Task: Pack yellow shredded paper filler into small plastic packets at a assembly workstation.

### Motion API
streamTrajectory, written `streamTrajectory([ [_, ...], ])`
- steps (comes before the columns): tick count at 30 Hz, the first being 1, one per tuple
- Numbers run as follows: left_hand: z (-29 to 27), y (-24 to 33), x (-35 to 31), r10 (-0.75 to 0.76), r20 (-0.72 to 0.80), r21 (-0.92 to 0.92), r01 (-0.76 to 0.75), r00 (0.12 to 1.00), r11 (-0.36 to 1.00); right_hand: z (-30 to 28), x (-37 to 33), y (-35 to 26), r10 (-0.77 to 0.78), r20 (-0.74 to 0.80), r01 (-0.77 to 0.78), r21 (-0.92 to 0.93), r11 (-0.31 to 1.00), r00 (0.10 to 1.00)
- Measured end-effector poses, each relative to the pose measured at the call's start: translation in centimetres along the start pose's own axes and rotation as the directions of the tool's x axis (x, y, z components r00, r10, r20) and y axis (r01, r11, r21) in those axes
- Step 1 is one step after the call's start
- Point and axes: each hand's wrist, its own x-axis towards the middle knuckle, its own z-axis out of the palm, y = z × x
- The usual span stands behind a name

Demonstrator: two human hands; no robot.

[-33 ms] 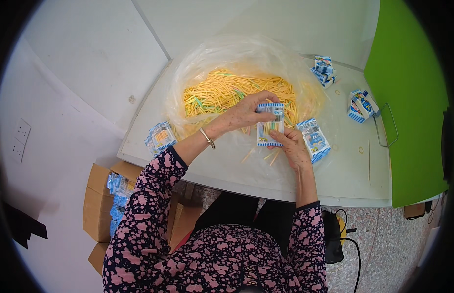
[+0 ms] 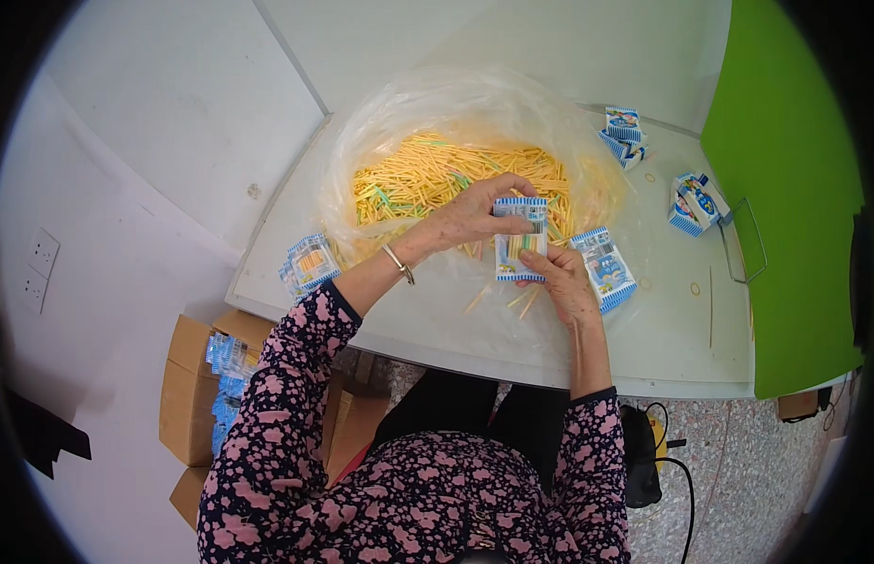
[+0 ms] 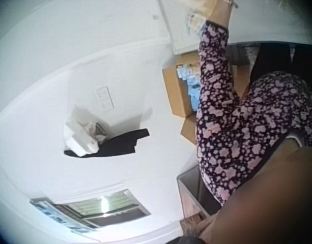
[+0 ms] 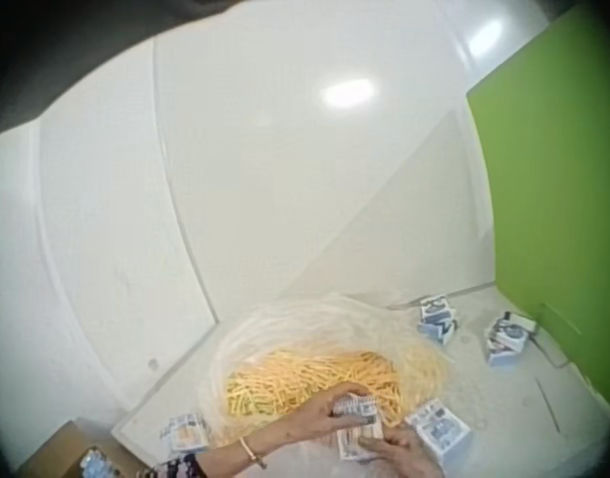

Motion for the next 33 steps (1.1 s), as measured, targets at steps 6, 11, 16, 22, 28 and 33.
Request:
streamTrajectory([
  [6,0.1,1.1,0.0,-0.034,0.065,0.155,0.023,0.997,0.988,0.2,-0.2,0.1,-0.007,0.035,0.011,-0.097,0.995,0.999],
  [11,-0.1,0.8,0.0,0.048,0.062,0.19,-0.059,0.997,0.98,0.6,-0.3,-0.4,-0.016,0.089,0.027,-0.126,0.992,0.996],
  [16,-0.4,1.1,0.2,0.044,0.096,0.175,-0.06,0.994,0.983,0.3,-0.3,-0.1,-0.008,0.075,0.018,-0.14,0.99,0.997],
  [22,-0.5,1.0,0.2,0.062,0.064,0.166,-0.072,0.996,0.984,1.2,-0.5,-0.6,-0.051,0.044,0.054,-0.062,0.997,0.998],
  [28,-0.4,1.4,0.0,0.034,0.08,0.129,-0.044,0.996,0.991,0.4,-0.7,-0.3,-0.042,0.069,0.05,-0.125,0.991,0.997],
  [33,-2.0,1.9,-1.7,-0.021,0.06,0.096,0.015,0.998,0.995,1.2,-0.8,-0.9,-0.041,0.097,0.061,-0.205,0.977,0.994],
])
